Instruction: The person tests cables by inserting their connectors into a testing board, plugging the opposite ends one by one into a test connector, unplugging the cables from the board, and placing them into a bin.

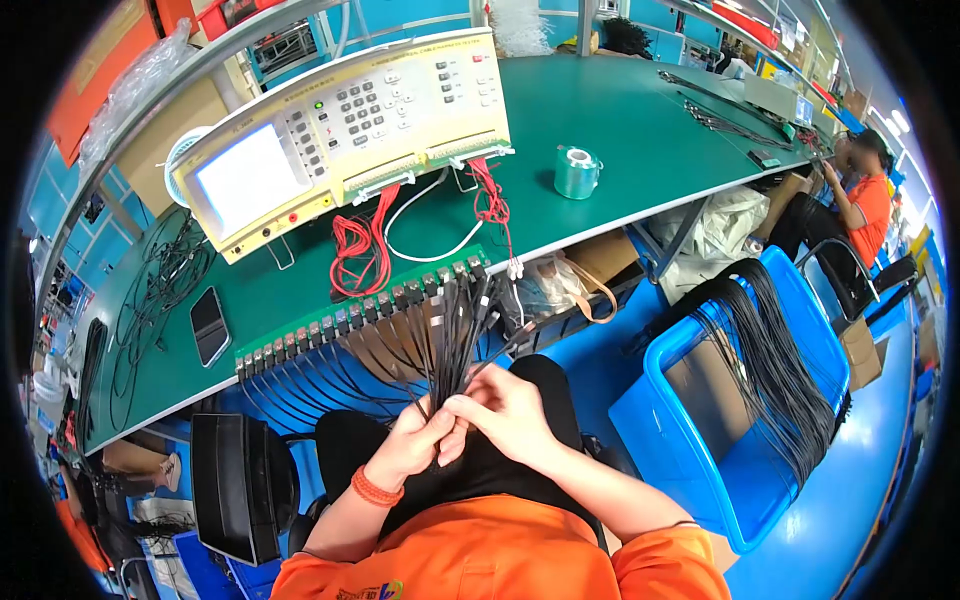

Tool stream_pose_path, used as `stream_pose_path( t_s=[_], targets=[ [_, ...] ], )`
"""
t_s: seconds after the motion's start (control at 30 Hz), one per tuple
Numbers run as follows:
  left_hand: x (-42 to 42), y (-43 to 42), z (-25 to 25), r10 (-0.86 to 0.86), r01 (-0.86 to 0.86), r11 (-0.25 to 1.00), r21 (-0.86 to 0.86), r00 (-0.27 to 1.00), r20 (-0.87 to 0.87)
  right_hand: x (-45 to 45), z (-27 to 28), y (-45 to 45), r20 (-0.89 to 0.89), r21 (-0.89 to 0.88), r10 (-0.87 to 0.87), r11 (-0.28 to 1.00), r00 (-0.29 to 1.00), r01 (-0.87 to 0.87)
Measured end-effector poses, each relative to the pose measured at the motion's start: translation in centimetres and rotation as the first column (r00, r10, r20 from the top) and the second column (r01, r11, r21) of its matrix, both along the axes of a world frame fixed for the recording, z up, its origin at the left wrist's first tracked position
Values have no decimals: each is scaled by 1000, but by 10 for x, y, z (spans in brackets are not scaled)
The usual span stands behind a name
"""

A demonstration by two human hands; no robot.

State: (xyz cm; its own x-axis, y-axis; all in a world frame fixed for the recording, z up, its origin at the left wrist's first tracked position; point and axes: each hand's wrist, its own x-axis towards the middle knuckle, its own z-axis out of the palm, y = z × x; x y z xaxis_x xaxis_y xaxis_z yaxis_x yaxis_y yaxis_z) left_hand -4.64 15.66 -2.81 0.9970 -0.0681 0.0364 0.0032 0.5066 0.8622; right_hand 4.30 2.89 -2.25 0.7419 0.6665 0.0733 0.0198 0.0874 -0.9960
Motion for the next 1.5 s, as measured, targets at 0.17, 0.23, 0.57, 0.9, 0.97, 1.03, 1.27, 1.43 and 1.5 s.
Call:
stream_pose_path(
  t_s=[0.17,0.23,0.57,0.9,0.97,1.03,1.27,1.43,1.5],
  targets=[
    [-3,-11,0,81,-72,990,122,995,-64,-4,28,-10,47,26,-82,996,996,81],
    [-2,-12,3,50,-46,996,75,998,-41,-2,28,-14,132,-59,-59,996,990,67],
    [-17,-9,-15,29,-30,999,-10,994,-105,34,60,-18,105,-11,-167,986,980,169],
    [-20,-18,-10,190,-193,981,-27,978,-87,9,27,-17,-95,155,-173,970,980,186],
    [-20,-19,-11,213,-216,975,-50,974,-74,1,16,-19,-68,83,-241,966,968,246],
    [-19,-20,-9,208,-211,977,-25,973,-96,-8,15,-19,-159,1,-156,987,975,159],
    [-23,-22,-13,140,-132,989,66,982,-129,-14,28,-9,-179,-63,-77,996,981,66],
    [-23,-23,-13,311,-292,946,139,941,-138,-18,20,-9,-98,-7,-98,995,990,98],
    [-23,-23,-15,339,-312,936,163,924,-177,-21,14,-8,-81,26,-139,990,987,141]
  ],
)
